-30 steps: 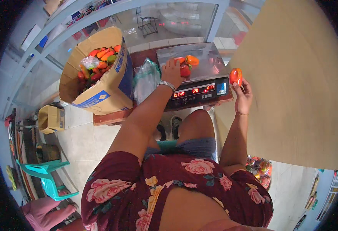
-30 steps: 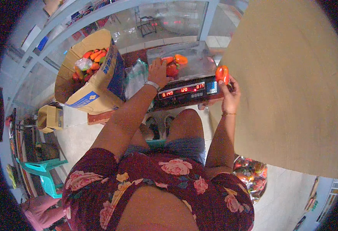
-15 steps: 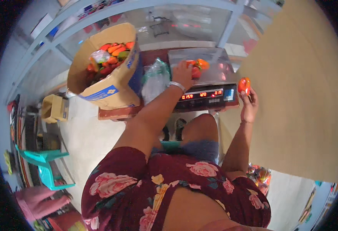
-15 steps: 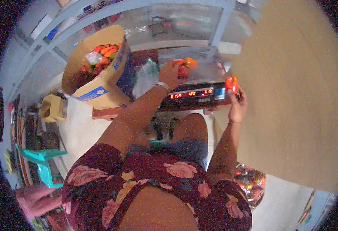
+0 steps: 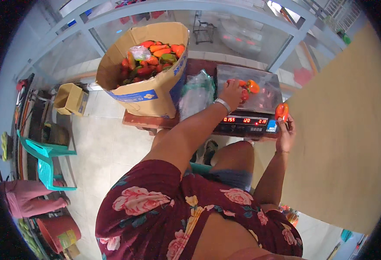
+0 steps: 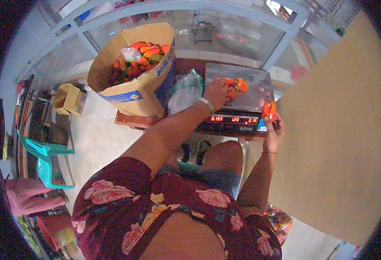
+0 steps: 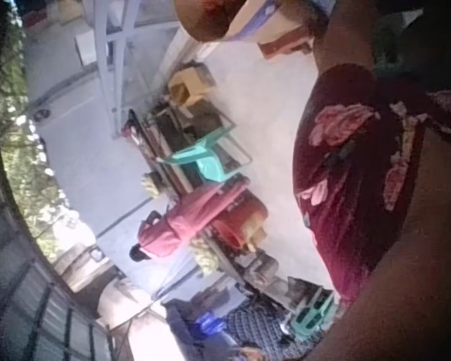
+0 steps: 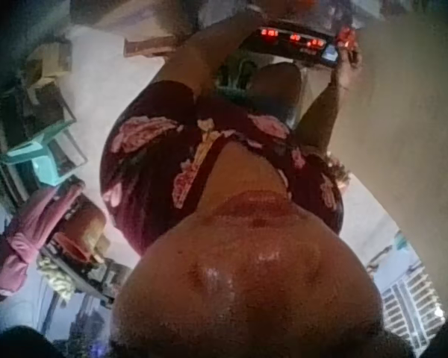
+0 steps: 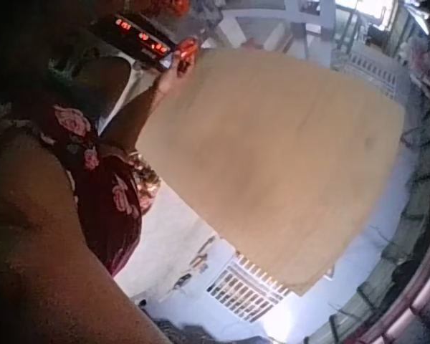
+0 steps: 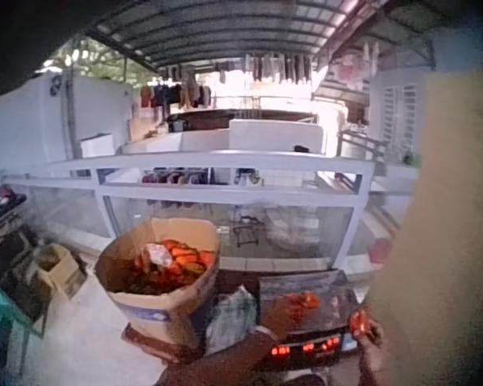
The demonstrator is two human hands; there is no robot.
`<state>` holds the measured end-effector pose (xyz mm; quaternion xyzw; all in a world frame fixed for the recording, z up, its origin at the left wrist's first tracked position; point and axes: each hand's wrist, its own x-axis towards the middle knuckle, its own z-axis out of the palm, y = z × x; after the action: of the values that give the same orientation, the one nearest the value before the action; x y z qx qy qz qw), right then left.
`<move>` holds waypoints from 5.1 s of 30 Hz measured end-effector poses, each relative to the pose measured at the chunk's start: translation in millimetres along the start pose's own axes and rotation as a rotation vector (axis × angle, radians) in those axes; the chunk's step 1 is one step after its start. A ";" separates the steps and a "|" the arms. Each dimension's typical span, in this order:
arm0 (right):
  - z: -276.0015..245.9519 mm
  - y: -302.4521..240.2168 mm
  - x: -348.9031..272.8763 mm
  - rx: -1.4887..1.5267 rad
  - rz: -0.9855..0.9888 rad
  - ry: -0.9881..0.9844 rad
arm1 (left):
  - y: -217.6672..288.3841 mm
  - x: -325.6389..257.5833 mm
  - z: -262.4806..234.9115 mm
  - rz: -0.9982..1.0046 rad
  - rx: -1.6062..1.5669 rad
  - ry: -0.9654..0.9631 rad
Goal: The person picks up peppers from a cardboard box by hand, places them onto a digital scale one by one, and then transfers the peppers into a plastic bag.
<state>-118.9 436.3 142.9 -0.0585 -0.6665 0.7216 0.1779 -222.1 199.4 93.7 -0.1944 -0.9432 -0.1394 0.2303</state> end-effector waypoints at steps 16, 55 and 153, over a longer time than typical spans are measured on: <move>166.1 -38.9 30.4 0.075 -0.081 -0.401 | -293.3 19.4 -246.1 -0.621 -0.008 0.173; 351.8 -22.4 -34.5 -0.443 -0.716 -1.211 | -364.4 -57.9 -128.8 -0.403 0.129 -0.810; 18.5 93.9 -101.8 -1.053 -0.173 -0.659 | -31.0 -43.2 -29.4 -0.186 -0.342 0.063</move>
<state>-46.9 380.3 37.0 0.1413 -0.9548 0.2596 -0.0318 -188.9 148.6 92.4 -0.1384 -0.9120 -0.3242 0.2097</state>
